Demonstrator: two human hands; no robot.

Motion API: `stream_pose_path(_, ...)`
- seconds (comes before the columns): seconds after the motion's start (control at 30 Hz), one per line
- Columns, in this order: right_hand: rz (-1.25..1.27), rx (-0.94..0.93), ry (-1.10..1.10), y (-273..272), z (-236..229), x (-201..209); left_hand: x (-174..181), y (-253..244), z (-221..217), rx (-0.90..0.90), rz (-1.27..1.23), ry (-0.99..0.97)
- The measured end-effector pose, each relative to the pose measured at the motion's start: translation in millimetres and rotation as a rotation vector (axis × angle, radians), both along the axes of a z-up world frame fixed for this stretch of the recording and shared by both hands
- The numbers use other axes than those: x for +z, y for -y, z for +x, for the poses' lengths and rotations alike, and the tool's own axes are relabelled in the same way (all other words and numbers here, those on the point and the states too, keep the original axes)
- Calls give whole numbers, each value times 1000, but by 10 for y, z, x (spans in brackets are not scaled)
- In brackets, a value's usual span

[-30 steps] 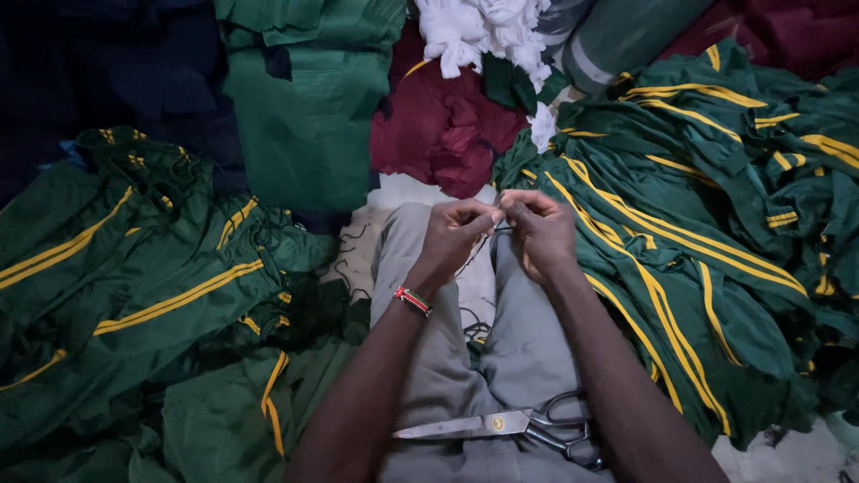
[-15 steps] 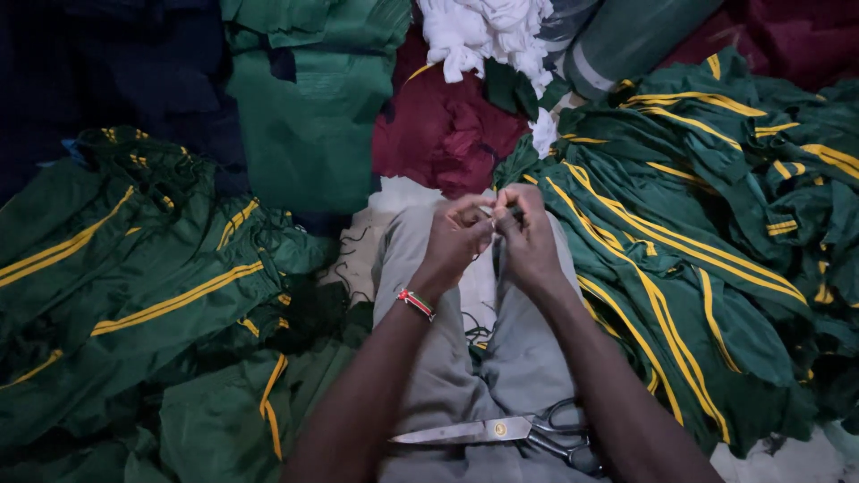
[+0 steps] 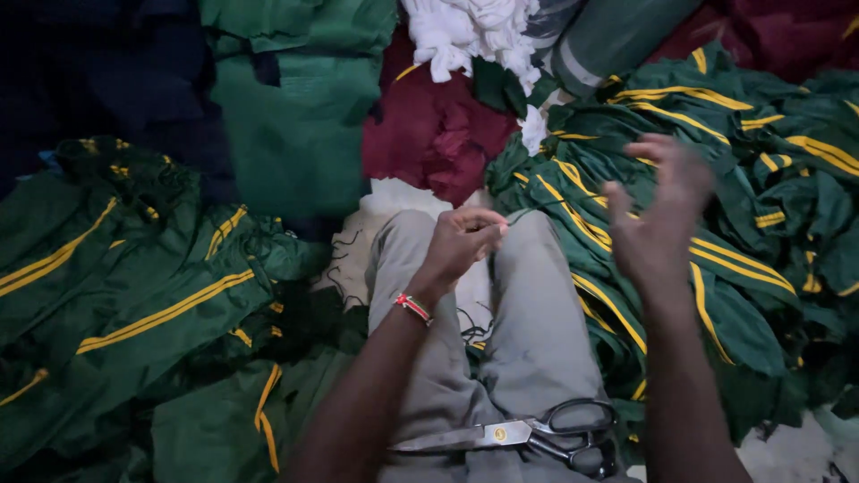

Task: Trimming loose threads from green and yellow garments using scissors

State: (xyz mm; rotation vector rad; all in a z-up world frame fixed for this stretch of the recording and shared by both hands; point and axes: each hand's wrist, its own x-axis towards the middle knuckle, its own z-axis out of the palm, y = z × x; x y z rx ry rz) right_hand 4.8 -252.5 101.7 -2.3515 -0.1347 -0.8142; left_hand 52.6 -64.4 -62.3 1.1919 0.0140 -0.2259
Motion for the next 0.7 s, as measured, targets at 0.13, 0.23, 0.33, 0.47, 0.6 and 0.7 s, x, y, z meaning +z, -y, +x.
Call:
stream_pose_path(0.13,187,257,-343,-385,-3,-554,103,-30,-91,-155,-169,-36)
stream_pose_path(0.23,81,323,-439,-497,-67,-791,-69,-54,-73,-198,-191,-25)
stream_pose_path(0.33,59,291,-527,-537,-104,-759,-140,-89,-50,-247,-242,-12)
stream_pose_path(0.47,39,204,-477,-367,-116,-929,320,-193,-127,-255,-338,-100)
stream_pose_path(0.6,63,189,-498,-376,-111,-851,209,-152,-96,-274,-323,-115)
stream_pose_path(0.7,115,197,-495,-379,-72,-691,253,-154,-78,-260,-326,-61)
